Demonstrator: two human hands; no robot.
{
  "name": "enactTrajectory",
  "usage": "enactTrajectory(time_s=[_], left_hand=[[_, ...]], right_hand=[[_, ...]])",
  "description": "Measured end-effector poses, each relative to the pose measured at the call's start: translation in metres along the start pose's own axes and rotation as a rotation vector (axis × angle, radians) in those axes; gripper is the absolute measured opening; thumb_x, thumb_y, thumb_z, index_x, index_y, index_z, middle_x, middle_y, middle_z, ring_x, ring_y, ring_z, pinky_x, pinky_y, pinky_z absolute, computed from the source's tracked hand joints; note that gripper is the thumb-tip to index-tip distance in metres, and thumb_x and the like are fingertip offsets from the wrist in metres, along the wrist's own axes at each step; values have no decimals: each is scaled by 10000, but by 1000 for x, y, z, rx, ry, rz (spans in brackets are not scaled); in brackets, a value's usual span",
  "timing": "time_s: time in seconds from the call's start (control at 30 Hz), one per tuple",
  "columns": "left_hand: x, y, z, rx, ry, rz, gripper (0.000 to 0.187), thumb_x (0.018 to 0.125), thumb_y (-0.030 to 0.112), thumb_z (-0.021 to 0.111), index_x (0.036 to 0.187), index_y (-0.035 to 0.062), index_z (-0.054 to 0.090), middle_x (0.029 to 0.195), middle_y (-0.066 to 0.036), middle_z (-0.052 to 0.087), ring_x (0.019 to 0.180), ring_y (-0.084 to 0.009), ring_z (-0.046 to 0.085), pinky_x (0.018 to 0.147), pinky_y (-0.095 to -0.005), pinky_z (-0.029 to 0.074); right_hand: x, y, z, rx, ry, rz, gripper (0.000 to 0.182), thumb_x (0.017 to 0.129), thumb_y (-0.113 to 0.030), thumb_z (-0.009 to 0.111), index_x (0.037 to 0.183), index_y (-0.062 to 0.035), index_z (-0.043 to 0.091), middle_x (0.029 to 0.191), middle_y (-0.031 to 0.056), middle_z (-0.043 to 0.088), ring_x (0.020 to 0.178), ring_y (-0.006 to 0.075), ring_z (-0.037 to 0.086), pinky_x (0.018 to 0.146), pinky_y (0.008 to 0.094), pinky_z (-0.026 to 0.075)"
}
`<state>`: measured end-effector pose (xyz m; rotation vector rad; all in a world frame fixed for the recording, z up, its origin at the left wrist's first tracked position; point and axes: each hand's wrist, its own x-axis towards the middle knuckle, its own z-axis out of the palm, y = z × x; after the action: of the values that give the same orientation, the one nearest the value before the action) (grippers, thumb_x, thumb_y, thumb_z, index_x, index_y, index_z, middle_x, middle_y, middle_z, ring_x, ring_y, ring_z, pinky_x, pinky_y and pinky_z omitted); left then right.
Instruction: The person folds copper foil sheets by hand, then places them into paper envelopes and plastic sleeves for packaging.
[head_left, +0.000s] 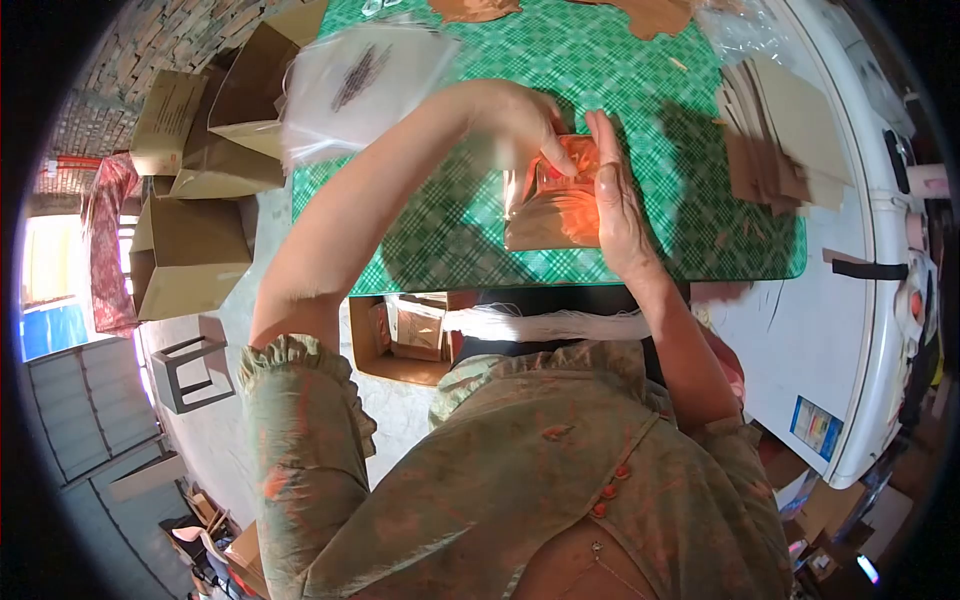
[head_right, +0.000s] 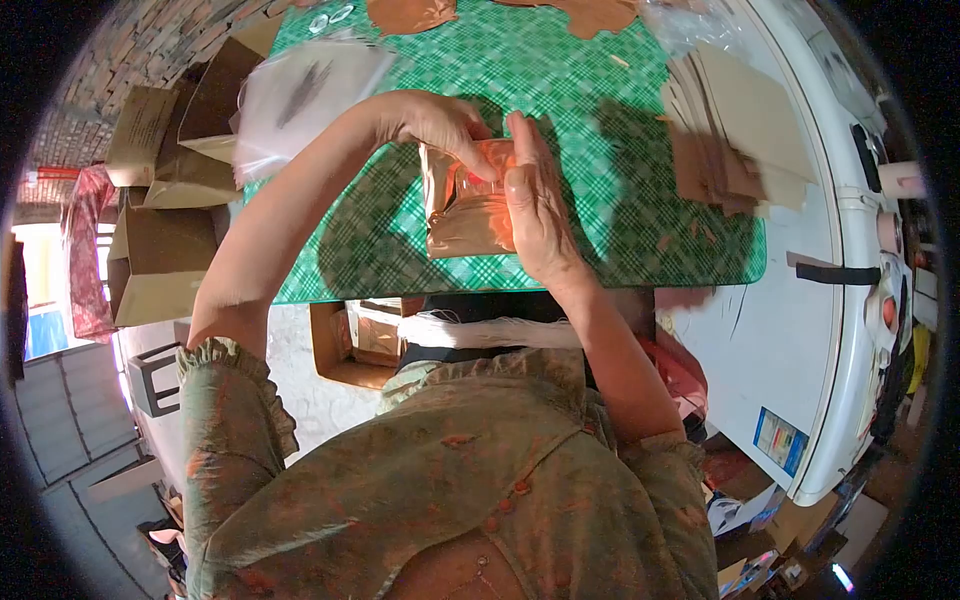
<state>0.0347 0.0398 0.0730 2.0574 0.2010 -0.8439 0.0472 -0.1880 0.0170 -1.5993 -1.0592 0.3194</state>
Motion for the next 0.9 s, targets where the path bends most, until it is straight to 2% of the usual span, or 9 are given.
enactTrajectory(time_s=[0.1,0.3,0.6,0.8,0.9], left_hand=[[-4,15,2,87,16,-51,609,717,426,942,1115,7,750,983,-91,748,889,-208,709,758,-346,574],[7,6,2,80,-52,-88,572,707,373,960,1127,41,758,962,-78,773,837,-209,743,745,-345,592],[1,4,6,-53,-37,70,493,747,315,947,1129,64,762,930,-67,779,832,-182,748,731,-326,595],[3,5,6,12,-51,-109,433,766,319,943,1063,61,763,863,-50,756,776,-159,724,677,-311,573],[0,2,10,-6,6,-79,434,761,323,948,1051,56,765,861,-49,756,759,-159,718,665,-312,566]], right_hand=[[-1,0,-1,32,-6,14,802,1105,-601,203,1631,3,214,1668,228,273,1552,385,243,1264,482,202],[-1,1,-3,145,-14,36,809,1099,-617,215,1651,-27,172,1691,215,227,1570,356,207,1274,468,172],[-1,-8,-5,317,8,73,826,1092,-630,242,1667,-52,110,1713,206,172,1588,328,163,1279,467,143],[-1,-6,-5,308,18,66,821,1093,-629,234,1665,-51,124,1709,205,194,1583,328,179,1276,465,150],[-1,-6,-7,305,25,66,806,1098,-616,231,1664,-50,132,1706,202,205,1580,326,192,1273,465,163]])
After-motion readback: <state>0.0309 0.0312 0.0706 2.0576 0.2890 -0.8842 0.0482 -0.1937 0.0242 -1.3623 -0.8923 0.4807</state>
